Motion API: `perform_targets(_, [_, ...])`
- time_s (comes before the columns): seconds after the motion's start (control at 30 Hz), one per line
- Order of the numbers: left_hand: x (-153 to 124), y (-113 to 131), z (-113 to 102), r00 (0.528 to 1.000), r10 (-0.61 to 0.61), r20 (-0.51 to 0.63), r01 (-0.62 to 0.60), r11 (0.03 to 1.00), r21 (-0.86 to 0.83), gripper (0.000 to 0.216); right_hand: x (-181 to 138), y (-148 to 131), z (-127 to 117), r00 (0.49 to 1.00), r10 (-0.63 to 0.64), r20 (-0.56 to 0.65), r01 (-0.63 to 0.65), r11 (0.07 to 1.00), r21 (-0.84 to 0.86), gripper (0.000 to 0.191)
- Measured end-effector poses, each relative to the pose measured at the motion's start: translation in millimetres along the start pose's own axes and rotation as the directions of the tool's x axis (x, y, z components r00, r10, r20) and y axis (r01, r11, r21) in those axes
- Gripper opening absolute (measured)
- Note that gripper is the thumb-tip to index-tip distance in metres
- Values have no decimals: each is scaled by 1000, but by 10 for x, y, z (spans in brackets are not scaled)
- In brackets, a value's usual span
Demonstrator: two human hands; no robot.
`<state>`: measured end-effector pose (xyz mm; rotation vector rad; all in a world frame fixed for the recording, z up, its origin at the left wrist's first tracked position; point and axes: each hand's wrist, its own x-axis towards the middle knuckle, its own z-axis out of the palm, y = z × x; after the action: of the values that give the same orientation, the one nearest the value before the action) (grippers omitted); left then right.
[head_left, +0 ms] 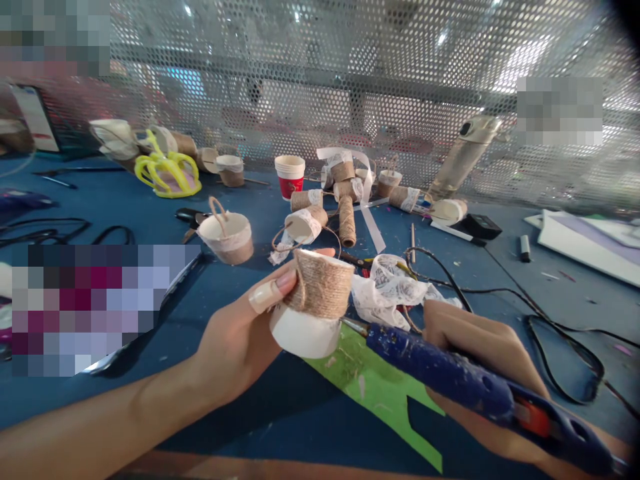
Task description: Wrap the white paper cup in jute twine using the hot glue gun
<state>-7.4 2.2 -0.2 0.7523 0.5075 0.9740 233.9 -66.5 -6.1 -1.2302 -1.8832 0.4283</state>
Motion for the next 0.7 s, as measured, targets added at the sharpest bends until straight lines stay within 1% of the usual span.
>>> perform_targets(0.1, [-14, 12, 10, 999, -15, -33, 16, 1000, 14, 38, 4, 3, -2, 1000, 1, 2, -1, 1000, 23, 30])
perform_targets(0.23, [-13, 24, 16, 998, -26, -57, 27, 999, 18, 37, -4, 13, -3, 1000, 11, 15, -12, 999, 33, 31])
perform_targets(0.4, [-4, 28, 23, 999, -17, -30, 18, 999, 37, 34, -16, 13, 6, 1000, -4, 7, 4, 1000, -3, 29])
perform_targets(0.53, [-8, 11, 25, 1000, -7, 0, 7, 999, 41, 35, -24, 7, 19, 1000, 8, -11, -8, 1000, 11, 30])
perform_targets(0.7, [-1, -28, -19, 999, 8, 36, -10, 998, 55, 28, -22, -16, 12, 1000, -13, -1, 13, 1000, 19, 28])
